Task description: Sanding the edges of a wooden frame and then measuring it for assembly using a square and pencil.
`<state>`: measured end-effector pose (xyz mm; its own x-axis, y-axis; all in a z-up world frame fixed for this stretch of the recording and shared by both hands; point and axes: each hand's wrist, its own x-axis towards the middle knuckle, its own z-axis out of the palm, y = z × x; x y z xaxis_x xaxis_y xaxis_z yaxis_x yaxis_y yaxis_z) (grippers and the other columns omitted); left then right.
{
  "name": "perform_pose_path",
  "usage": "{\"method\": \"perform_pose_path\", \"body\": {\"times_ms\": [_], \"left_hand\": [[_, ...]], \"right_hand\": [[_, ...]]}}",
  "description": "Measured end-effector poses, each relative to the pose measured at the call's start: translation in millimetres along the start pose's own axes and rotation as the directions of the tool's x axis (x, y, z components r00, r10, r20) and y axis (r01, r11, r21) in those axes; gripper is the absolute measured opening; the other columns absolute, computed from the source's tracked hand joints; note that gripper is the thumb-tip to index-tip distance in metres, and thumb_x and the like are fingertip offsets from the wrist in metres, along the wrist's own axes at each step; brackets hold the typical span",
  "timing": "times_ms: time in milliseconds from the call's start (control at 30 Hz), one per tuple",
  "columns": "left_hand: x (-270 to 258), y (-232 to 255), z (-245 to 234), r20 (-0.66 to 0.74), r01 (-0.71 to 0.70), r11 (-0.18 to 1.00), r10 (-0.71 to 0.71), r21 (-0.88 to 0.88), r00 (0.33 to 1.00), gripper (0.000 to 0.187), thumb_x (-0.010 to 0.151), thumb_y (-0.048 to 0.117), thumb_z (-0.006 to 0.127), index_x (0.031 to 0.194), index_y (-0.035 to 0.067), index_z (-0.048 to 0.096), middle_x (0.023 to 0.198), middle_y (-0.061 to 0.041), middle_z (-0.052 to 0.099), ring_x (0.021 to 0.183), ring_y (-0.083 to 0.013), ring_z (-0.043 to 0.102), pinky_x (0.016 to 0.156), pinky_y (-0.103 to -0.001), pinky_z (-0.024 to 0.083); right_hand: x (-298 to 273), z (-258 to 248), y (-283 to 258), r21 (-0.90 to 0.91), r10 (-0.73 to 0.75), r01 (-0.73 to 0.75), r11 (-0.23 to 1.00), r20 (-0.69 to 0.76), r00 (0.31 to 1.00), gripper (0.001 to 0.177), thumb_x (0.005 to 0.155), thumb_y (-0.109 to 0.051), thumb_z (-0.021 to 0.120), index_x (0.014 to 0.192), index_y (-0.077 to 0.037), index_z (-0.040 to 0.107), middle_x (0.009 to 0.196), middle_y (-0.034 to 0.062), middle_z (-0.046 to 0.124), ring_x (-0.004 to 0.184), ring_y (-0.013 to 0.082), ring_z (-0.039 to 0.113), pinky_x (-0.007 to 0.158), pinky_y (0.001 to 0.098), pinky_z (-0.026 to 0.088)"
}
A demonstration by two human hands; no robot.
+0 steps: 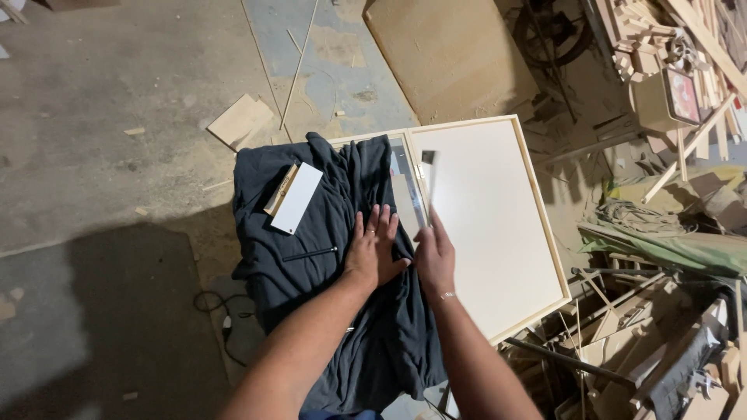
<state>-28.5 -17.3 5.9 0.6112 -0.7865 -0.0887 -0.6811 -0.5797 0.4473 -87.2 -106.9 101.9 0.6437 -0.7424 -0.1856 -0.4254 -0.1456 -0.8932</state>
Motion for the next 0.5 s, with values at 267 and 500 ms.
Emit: {"method": "perform_pose_path", "body": {"times_ms": [267, 500], "left_hand": [[1.7, 6.6, 18.4, -0.055, 0.017, 0.997, -0.013, 0.073, 0.998, 0.105, 0.086, 0.073, 0.056, 0.161, 0.007, 0.026, 0.169, -0.019, 0.021, 0.158, -0.0376, 0.013, 0.128, -0.059, 0.003], [6.1, 50.5, 101.8, -0.256, -0.460, 0.865, 0.499, 0.200, 0.828, 0.010, 0.081, 0.021, 0.062, 0.091, 0.021, 0.064, 0.088, -0.004, 0.062, 0.086, -0.0302, 0.059, 0.071, -0.044, 0.046]], "right_hand": [[-75.0, -77.9, 72.3, 0.313, 0.050, -0.032, 0.949, -0.048, 0.998, 0.040, 0.108, -0.020, 0.043, 0.145, -0.006, 0.043, 0.090, 0.0127, 0.059, 0.063, 0.0175, 0.056, 0.048, 0.0270, 0.046], [-191.6, -120.4, 39.7, 0.485, 0.270, -0.134, 0.864, -0.220, 0.937, 0.033, 0.107, -0.030, 0.045, 0.123, -0.004, 0.060, 0.077, 0.0111, 0.055, 0.043, 0.0153, 0.039, 0.039, 0.0281, 0.026]]}}
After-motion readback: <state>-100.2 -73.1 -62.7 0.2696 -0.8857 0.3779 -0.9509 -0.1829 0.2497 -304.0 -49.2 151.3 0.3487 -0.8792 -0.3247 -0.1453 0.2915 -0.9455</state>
